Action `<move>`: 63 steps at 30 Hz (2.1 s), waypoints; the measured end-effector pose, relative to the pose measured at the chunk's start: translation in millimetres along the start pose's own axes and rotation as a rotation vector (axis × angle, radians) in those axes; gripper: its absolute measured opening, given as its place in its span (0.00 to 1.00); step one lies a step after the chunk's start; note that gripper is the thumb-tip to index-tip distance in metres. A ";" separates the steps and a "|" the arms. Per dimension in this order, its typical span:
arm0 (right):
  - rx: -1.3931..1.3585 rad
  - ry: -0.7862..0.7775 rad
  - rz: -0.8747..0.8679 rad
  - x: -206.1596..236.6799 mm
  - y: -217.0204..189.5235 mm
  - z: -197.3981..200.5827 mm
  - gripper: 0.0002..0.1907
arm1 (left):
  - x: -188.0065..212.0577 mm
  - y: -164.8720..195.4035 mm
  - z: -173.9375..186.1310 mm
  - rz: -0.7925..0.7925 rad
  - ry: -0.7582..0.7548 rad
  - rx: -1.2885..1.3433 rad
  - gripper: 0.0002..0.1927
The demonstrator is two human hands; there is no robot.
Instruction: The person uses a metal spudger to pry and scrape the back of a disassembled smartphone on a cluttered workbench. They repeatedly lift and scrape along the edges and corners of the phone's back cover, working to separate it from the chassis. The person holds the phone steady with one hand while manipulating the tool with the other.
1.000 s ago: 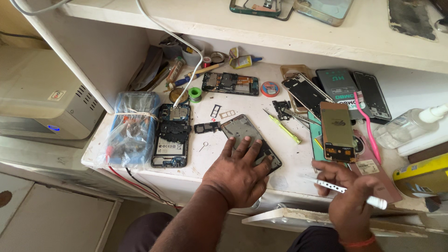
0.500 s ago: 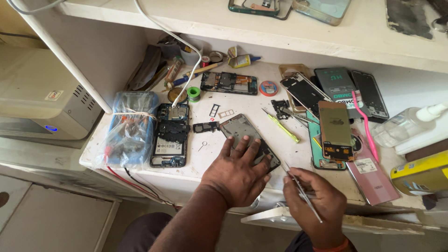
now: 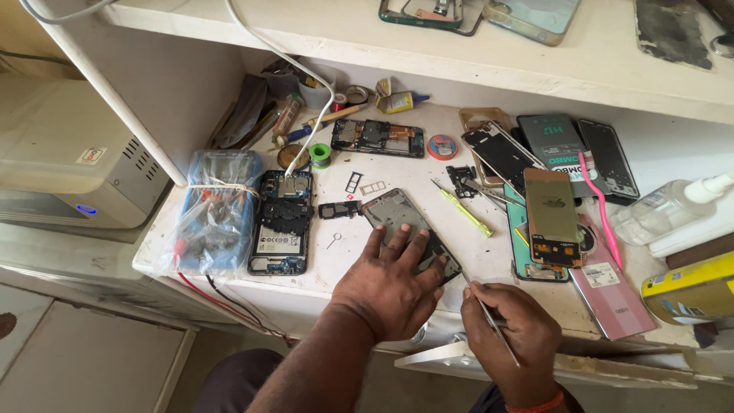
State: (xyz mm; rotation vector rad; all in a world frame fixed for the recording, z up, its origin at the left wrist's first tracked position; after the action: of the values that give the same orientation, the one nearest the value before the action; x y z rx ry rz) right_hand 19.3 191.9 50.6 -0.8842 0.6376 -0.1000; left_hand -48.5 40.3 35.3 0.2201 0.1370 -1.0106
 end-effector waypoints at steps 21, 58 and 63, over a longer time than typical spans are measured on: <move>0.042 -0.143 0.174 -41.8 -1.1 -25.4 0.06 | 3.6 -0.9 -0.2 -0.053 0.160 -0.030 0.25; -0.021 -0.202 0.243 -90.5 -7.5 -83.3 0.04 | 7.3 -3.8 6.4 -0.026 0.131 0.073 0.22; -0.064 -0.214 0.236 -108.6 -6.1 -103.6 0.05 | 5.4 -3.9 3.5 -0.017 0.102 0.086 0.22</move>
State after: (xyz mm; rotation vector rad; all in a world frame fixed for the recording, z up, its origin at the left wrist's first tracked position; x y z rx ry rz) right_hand -125.6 153.1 59.0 -0.8616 0.5428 0.2257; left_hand -49.0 32.9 37.1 0.3498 0.1887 -1.0234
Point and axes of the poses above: each hand's wrist, its own x-axis away from the middle knuckle, its own z-axis out of the back of the hand, y = z × x, the point moved 6 cm from there along -x, towards the middle knuckle, and after that the axes turned 14 degrees about -z, right-handed, at the moved point
